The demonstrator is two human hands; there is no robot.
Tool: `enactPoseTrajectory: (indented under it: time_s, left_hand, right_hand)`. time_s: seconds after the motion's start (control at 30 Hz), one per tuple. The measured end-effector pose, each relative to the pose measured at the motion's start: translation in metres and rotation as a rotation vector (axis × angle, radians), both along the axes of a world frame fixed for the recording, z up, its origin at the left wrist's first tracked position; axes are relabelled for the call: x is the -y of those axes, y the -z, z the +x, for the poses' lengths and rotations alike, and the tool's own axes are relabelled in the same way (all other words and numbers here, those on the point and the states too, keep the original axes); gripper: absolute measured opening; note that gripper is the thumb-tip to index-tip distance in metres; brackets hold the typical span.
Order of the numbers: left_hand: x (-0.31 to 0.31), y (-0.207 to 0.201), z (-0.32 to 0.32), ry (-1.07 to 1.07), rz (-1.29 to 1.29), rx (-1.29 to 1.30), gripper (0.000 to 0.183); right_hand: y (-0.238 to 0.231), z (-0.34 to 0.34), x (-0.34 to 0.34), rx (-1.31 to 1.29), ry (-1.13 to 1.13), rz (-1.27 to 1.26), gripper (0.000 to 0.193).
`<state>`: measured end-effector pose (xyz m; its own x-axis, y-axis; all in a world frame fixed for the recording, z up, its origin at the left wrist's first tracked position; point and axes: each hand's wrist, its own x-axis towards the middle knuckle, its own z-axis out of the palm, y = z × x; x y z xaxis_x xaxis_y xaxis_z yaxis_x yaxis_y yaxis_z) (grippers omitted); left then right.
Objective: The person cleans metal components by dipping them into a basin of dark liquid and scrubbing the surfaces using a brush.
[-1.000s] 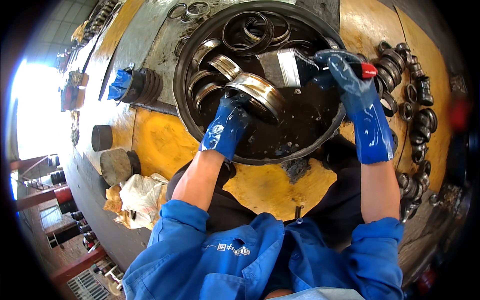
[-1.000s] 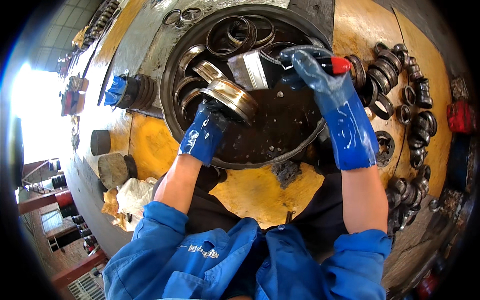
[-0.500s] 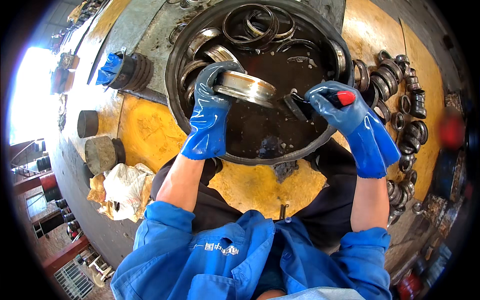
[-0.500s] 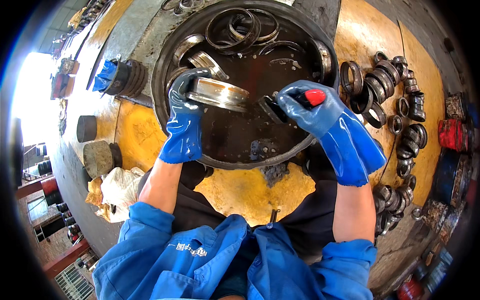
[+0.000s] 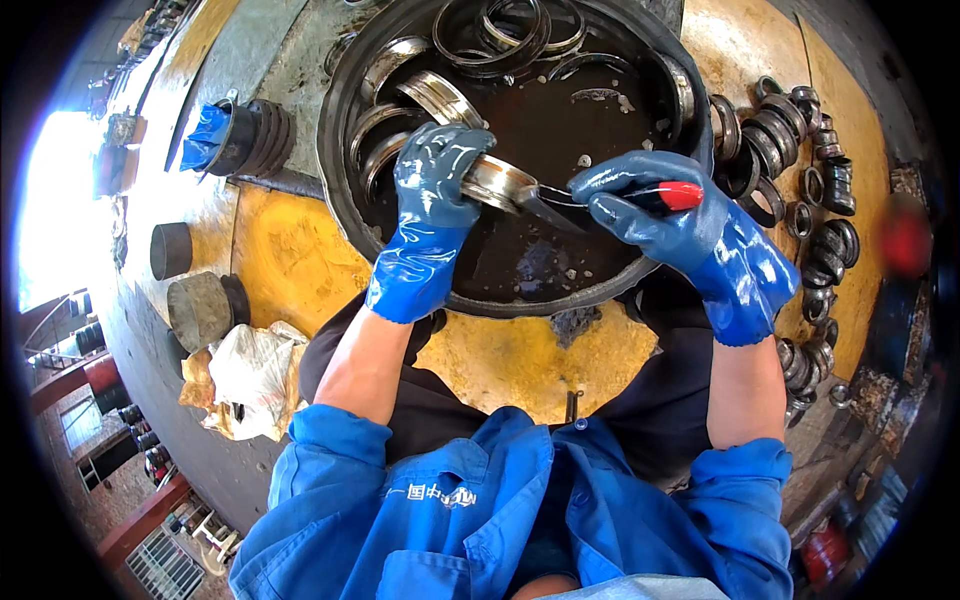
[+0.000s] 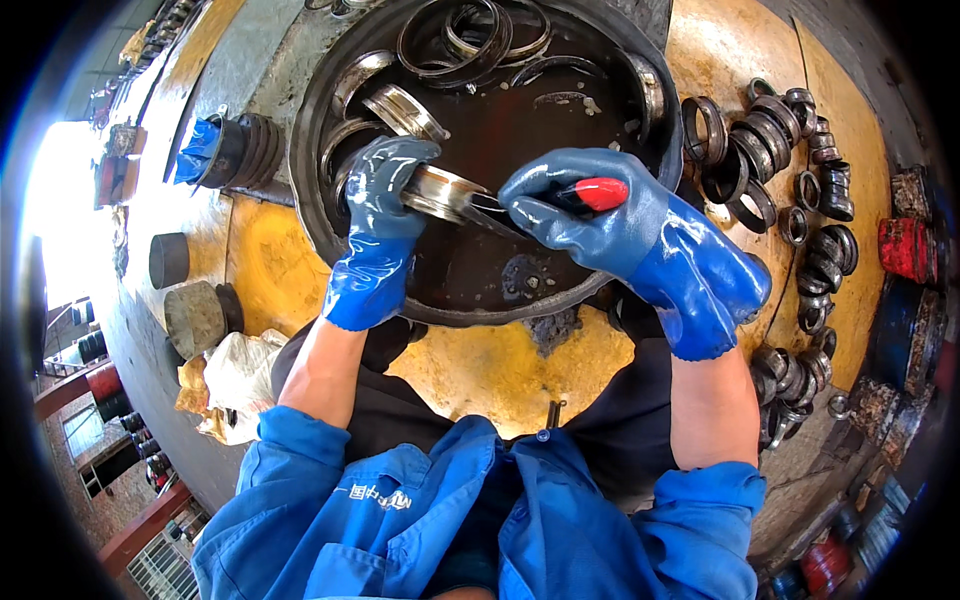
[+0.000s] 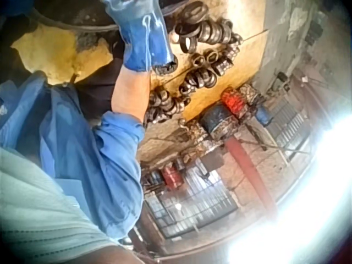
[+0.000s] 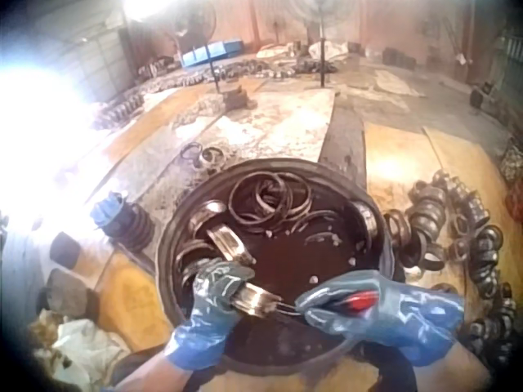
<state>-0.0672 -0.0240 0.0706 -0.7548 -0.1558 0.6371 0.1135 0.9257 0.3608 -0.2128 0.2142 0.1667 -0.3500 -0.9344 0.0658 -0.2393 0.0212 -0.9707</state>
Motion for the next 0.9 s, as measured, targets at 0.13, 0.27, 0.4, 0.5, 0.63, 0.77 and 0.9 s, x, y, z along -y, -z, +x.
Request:
enactPoseTrajectory:
  time_s: [0.13,0.27,0.4,0.5,0.63,0.77,0.9]
  left_hand:
    - [-0.011,0.009,0.005,-0.052,-0.082,0.243,0.046]
    - [-0.021,0.020,0.006,-0.197,-0.145,0.652,0.044]
    - [-0.030,0.033,-0.002,-0.343,-0.130,0.993,0.043]
    - [-0.031,0.045,-0.008,-0.423,-0.106,1.084,0.046]
    - [-0.037,0.050,-0.011,-0.452,0.009,1.192,0.055]
    - [-0.040,0.044,-0.008,-0.425,0.054,1.128,0.057]
    - [-0.035,0.047,-0.007,-0.316,0.339,1.048,0.069]
  right_hand:
    - [0.007,0.002,0.011,0.260,0.144,0.132,0.016]
    - [0.038,-0.011,0.022,-0.041,0.283,0.138,0.016]
    - [0.083,-0.023,0.033,0.026,0.362,0.438,0.014]
    - [0.118,-0.020,0.043,-0.018,0.311,0.505,0.021]
    - [0.136,-0.008,0.055,-0.070,0.280,0.487,0.019]
    - [0.142,-0.010,0.056,-0.041,0.242,0.499,0.024]
    - [0.138,-0.016,0.058,0.028,0.273,0.593,0.029]
